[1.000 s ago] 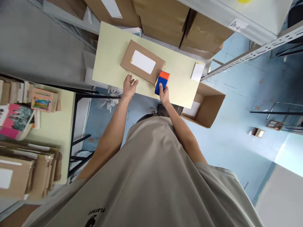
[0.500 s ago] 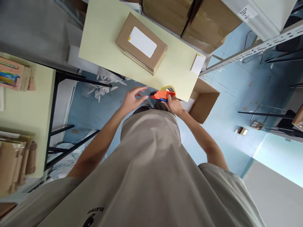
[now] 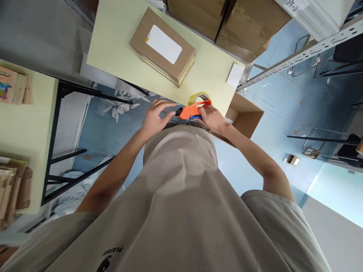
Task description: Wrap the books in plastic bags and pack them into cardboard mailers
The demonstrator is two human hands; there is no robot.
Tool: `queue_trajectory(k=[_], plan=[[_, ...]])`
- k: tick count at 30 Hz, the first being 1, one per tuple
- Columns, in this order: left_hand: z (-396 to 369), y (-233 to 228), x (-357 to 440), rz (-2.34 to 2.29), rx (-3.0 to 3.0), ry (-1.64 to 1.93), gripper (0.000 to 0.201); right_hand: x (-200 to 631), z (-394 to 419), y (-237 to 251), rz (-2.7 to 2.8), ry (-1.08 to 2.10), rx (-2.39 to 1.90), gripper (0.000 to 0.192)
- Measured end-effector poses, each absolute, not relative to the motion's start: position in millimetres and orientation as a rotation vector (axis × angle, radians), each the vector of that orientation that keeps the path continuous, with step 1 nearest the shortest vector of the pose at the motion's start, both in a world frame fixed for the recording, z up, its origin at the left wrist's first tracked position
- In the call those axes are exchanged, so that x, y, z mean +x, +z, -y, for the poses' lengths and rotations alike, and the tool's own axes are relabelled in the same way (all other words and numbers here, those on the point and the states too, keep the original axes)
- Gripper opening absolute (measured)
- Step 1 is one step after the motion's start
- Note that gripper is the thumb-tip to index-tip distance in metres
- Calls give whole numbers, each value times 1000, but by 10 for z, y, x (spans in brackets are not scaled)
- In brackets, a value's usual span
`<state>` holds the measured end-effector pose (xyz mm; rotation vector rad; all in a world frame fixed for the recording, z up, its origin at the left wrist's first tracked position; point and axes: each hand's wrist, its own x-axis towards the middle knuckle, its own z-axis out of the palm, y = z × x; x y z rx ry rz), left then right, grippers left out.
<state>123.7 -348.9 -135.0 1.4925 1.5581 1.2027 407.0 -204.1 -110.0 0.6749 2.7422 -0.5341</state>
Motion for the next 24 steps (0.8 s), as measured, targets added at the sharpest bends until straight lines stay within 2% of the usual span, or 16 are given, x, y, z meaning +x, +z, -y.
queue_trajectory(k=[6, 11, 24], plan=[[3313, -1442, 1358, -1618, 1357, 1220, 32, 4081, 1938, -1065, -2734, -523, 646, 84], [3247, -1604, 1356, -1600, 1314, 1246, 40, 4061, 1902, -1116, -2713, -507, 609, 82], [2782, -2460, 1149, -1741, 1296, 1290, 40, 3800, 1690, -1229, -2559, -450, 724, 74]])
